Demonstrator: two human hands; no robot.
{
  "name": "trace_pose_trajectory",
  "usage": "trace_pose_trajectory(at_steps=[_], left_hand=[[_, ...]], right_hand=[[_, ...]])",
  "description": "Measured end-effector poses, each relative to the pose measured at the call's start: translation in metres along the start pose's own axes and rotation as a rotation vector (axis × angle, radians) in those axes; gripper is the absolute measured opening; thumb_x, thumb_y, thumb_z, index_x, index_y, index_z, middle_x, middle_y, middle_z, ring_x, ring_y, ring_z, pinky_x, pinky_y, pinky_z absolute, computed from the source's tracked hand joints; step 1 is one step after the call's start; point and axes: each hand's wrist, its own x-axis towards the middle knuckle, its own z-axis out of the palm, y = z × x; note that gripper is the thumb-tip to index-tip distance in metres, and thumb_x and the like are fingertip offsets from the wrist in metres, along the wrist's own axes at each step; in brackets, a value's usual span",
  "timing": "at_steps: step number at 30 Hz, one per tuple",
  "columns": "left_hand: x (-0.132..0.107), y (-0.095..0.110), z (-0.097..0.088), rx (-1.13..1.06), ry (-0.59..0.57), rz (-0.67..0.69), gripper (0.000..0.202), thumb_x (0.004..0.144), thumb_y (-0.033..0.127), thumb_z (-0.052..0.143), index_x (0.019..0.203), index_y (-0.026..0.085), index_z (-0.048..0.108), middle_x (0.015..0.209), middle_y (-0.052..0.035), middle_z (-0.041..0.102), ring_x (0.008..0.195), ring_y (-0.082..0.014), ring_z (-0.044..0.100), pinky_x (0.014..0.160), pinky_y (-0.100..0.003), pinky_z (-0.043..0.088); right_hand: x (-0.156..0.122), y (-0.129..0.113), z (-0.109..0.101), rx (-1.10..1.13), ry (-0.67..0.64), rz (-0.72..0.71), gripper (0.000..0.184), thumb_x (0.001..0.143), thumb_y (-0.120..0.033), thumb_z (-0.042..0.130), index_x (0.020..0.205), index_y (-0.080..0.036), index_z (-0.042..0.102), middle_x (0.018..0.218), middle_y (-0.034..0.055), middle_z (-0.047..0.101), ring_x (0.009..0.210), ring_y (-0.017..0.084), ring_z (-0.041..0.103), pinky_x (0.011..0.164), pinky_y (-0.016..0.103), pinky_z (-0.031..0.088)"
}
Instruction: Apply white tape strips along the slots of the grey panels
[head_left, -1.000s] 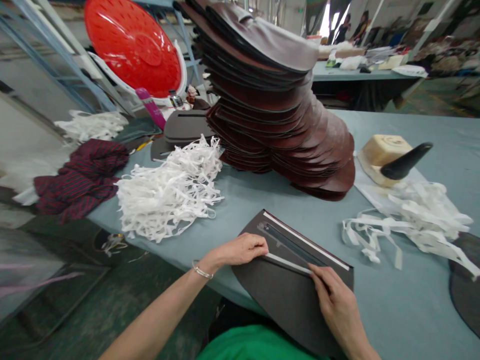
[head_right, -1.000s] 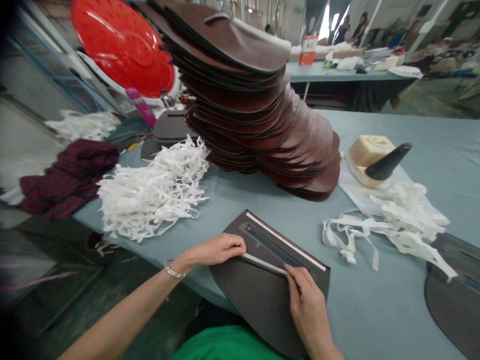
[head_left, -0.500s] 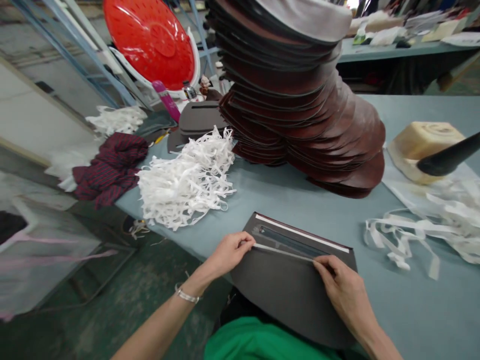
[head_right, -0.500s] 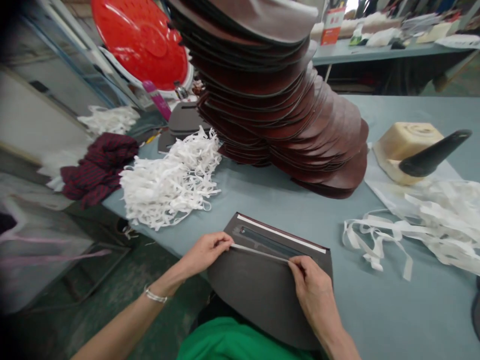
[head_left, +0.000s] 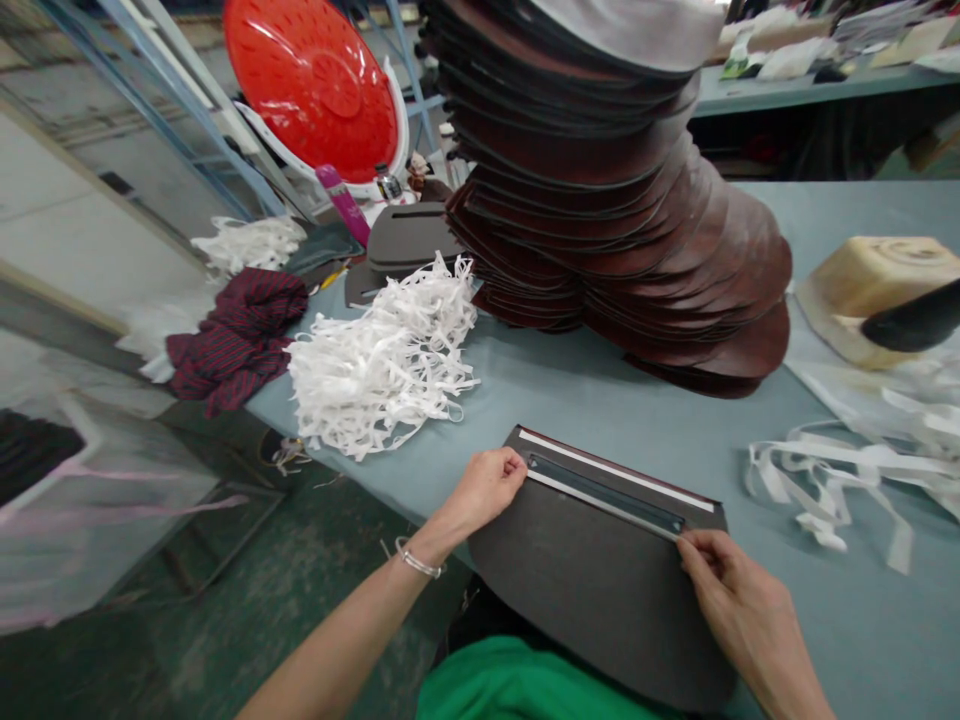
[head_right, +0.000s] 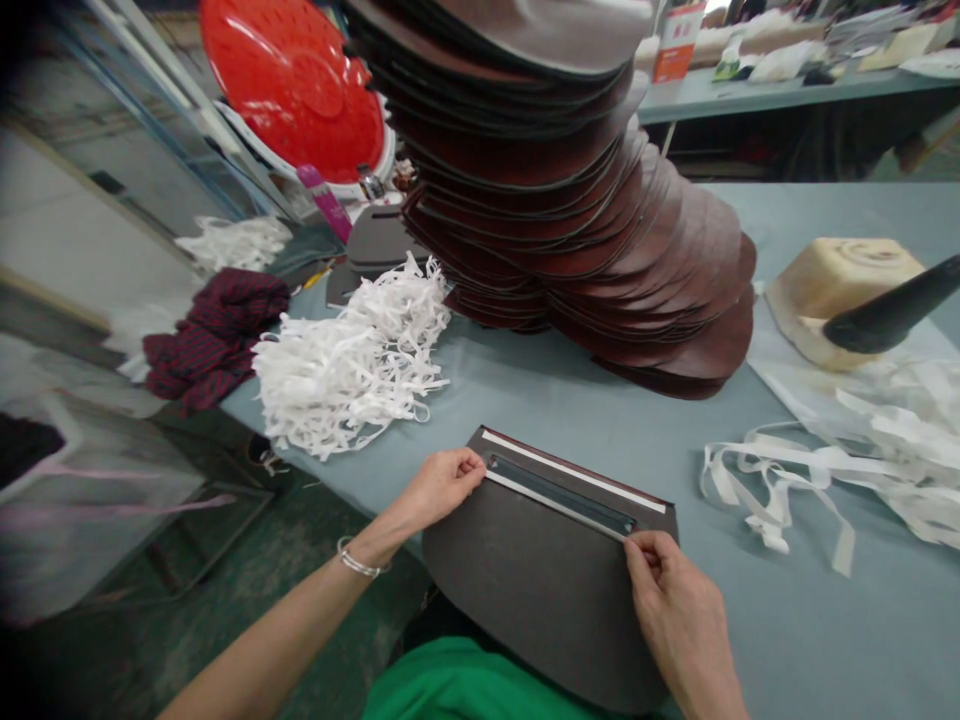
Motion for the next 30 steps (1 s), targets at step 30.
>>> trace_pose_trajectory(at_steps=[30], left_hand=[[-0.013,0.004,0.029,0.341,0.309,0.228,0.01,0.088,0.017,0.046,0.089,0.019,0.055,0.084,-0.0033,0.061,0.079,-0.0178,0.056,0.072,-0.029,0.043]], right_hand=[[0.002,-0.005,0.0,0.037,-0.008,0.117,0.029,0.078,-0.047,0.042,0.07,-0.024,0.058,0.059,-0.0012,0.058,0.058,0.016,0.053,0.058,0.026,0.034]])
